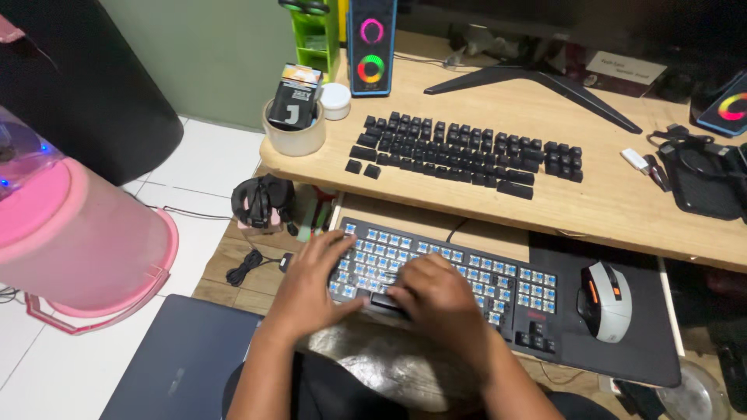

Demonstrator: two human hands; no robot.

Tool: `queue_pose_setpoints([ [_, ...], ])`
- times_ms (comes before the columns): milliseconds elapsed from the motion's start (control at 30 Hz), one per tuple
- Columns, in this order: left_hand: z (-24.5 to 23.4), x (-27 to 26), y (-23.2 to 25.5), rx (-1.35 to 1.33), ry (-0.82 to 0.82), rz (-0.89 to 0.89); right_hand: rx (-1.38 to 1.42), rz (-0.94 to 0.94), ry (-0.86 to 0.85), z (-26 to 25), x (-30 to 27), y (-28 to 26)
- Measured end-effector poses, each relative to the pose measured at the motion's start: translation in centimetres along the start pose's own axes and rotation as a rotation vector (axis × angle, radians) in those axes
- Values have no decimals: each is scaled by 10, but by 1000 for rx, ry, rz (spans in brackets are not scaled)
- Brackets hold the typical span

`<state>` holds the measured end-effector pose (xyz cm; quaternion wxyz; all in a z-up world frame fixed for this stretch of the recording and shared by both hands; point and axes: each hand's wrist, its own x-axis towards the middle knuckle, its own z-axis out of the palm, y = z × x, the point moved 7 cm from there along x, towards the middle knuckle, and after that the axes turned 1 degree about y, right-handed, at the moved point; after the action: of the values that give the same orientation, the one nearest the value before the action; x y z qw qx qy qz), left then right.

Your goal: The person uses a keycap puller to remove keycaps from a mechanical keyboard and places them on the desk. They then pick up the keycaps and press them back onto the keyboard switches.

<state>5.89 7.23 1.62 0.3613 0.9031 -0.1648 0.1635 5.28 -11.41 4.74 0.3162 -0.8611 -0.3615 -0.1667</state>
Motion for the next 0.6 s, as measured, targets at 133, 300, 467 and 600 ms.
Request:
queue_pose_setpoints([
  [133, 16, -25, -13, -26, -47, -76, -53, -77, -102, 34, 14, -18],
  [300, 26, -42, -18, -103, 110, 57, -196, -151, -328, 66, 15, -18],
  [467, 38, -41, -27, -108, 63, -46, -330, -125, -470, 71, 19, -22],
  [600, 43, -38, -34, -91, -54, -177, -302, -119, -525, 70, 25, -22],
])
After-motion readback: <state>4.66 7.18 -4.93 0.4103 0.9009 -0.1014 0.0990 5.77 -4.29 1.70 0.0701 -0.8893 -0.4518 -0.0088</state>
